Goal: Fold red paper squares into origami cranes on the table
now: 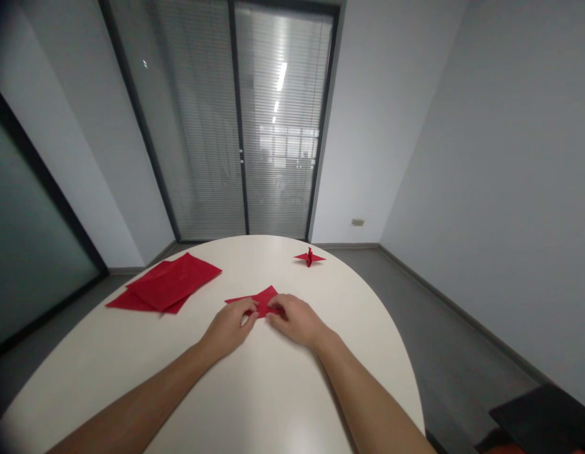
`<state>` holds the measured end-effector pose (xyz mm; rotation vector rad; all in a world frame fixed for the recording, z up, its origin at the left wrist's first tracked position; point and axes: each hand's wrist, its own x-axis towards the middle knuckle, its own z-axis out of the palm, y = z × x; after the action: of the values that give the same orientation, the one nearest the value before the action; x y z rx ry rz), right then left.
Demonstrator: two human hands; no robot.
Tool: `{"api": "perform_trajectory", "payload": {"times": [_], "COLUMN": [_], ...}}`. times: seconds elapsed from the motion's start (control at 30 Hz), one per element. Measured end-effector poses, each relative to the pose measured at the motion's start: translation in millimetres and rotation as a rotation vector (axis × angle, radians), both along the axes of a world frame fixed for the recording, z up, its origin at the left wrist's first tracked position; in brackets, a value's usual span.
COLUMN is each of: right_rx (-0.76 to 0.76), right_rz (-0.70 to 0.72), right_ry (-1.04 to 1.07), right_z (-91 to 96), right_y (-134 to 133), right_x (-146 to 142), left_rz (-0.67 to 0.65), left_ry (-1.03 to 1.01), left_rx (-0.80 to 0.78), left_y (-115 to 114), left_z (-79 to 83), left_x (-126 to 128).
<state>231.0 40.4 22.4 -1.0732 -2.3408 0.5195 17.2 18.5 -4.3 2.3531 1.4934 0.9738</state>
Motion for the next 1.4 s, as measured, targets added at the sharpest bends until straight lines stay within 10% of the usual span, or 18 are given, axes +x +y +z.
{"api": "perform_trajectory", "payload": {"times": [0.57, 1.03, 1.4], "right_rx": [0.105, 0.088, 0.057], "right_rz": [0.032, 0.176, 0.123], "right_ry": [0.048, -0.044, -0.004], "right_z": [-17.6, 5.4, -3.7], "right_y": [12.3, -2.1, 8.1], "right_x": [-0.6, -1.4, 18.2], "left_rz": [0.042, 0.081, -0.084], "left_ry": [0.027, 0.232, 0.225], "left_rx": [0.008, 0.097, 0.015], "left_y": [-3.0, -3.9, -0.8], "left_z": [2.2, 6.2, -0.4], "left_x": [2.9, 0.6, -6.4]}}
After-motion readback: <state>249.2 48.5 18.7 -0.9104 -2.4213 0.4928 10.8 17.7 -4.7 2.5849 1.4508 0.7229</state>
